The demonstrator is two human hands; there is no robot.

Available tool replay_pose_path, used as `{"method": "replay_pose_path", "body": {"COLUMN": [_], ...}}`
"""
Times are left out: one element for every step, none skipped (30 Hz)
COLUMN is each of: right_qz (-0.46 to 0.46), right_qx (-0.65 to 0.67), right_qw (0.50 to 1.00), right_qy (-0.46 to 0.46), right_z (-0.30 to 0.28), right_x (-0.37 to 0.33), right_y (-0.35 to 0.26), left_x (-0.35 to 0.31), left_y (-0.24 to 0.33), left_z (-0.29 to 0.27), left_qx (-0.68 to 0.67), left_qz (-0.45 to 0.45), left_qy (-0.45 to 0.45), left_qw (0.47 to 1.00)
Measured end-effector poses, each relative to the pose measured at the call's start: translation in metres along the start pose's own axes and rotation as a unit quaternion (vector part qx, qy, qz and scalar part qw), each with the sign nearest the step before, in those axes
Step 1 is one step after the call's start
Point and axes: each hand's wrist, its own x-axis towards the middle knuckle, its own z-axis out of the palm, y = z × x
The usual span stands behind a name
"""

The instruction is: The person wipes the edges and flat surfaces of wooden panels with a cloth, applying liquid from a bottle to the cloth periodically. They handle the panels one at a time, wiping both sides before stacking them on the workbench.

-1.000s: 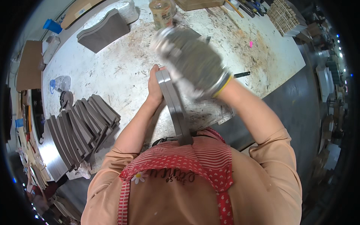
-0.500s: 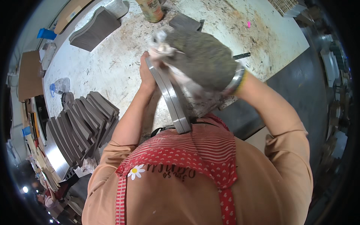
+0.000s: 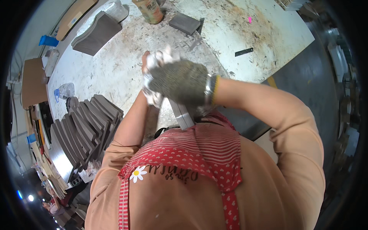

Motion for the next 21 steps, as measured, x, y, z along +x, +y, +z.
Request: {"method": "replay_pose_path", "body": {"right_qz": [0.033, 0.008, -0.016, -0.015, 0.028, 0.072, -0.014, -0.03, -0.045, -0.101, -0.15, 0.138, 0.04, 0.096, 0.149, 0.191, 0.229, 0.03, -0.022, 0.0, 0.02], "right_qx": [0.072, 0.023, -0.026, -0.025, 0.07, 0.162, 0.074, 0.128, 0.181, 0.191, 0.2, 0.435, 0.364, 0.503, 0.627, 0.445, 0.238, -0.045, -0.079, 0.001, 0.081], "right_qw": [0.997, 1.0, 0.998, 0.998, 0.993, 0.976, 0.978, 0.986, 0.982, 0.976, 0.968, 0.872, 0.926, 0.859, 0.764, 0.871, 0.936, 0.967, 0.986, 0.986, 0.979], "right_qy": [-0.018, 0.019, 0.055, 0.052, 0.088, 0.122, 0.193, 0.099, 0.003, -0.014, -0.03, -0.177, -0.088, -0.02, 0.048, 0.086, 0.123, 0.247, 0.143, 0.165, 0.185], "right_z": [-0.001, 0.001, 0.003, 0.007, 0.013, 0.019, 0.03, 0.02, 0.005, -0.01, -0.02, -0.011, 0.002, -0.002, -0.009, -0.022, -0.033, -0.015, 0.001, 0.018, 0.028], "right_x": [0.013, 0.018, 0.02, 0.017, 0.013, 0.008, -0.003, -0.011, -0.018, -0.023, -0.033, -0.046, -0.065, -0.066, -0.066, -0.052, -0.035, -0.028, -0.036, -0.026, -0.013], "right_y": [0.004, 0.008, 0.01, 0.007, 0.004, 0.0, -0.004, -0.004, -0.003, 0.001, 0.007, 0.025, 0.042, 0.045, 0.046, 0.035, 0.023, 0.024, 0.017, 0.006, -0.005], "left_x": [0.003, 0.003, 0.005, 0.004, 0.006, 0.006, 0.007, 0.003, -0.01, -0.008, -0.008, -0.009, -0.011, -0.014, -0.012, -0.01, -0.005, -0.001, 0.002, 0.006, 0.01], "left_y": [0.0, -0.001, -0.001, -0.003, -0.002, -0.004, -0.004, 0.01, 0.009, 0.01, 0.01, 0.01, 0.01, 0.01, 0.01, 0.009, 0.008, 0.006, 0.004, 0.001, -0.001], "left_z": [-0.001, -0.004, -0.005, -0.005, -0.005, -0.008, -0.01, 0.004, 0.021, 0.016, 0.014, 0.013, 0.016, 0.015, 0.011, 0.002, 0.0, -0.001, 0.001, 0.003, -0.003], "left_qx": [-0.05, -0.094, -0.12, -0.127, -0.122, -0.104, -0.055, 0.079, 0.149, 0.174, 0.2, 0.2, 0.19, 0.179, 0.179, 0.182, 0.185, 0.185, 0.023, -0.136, -0.133], "left_qz": [-0.023, -0.046, -0.062, -0.073, -0.081, -0.083, -0.058, 0.041, 0.079, 0.094, 0.105, 0.108, 0.103, 0.098, 0.099, 0.092, 0.083, 0.082, 0.029, -0.028, -0.033], "left_qy": [-0.027, -0.057, -0.084, -0.097, -0.104, -0.105, -0.104, -0.042, -0.004, -0.002, -0.006, -0.007, -0.027, -0.043, -0.041, -0.046, -0.058, -0.059, -0.084, -0.106, -0.109], "left_qw": [0.998, 0.993, 0.987, 0.984, 0.984, 0.986, 0.991, 0.995, 0.986, 0.98, 0.974, 0.974, 0.976, 0.978, 0.978, 0.978, 0.977, 0.977, 0.996, 0.985, 0.985]}}
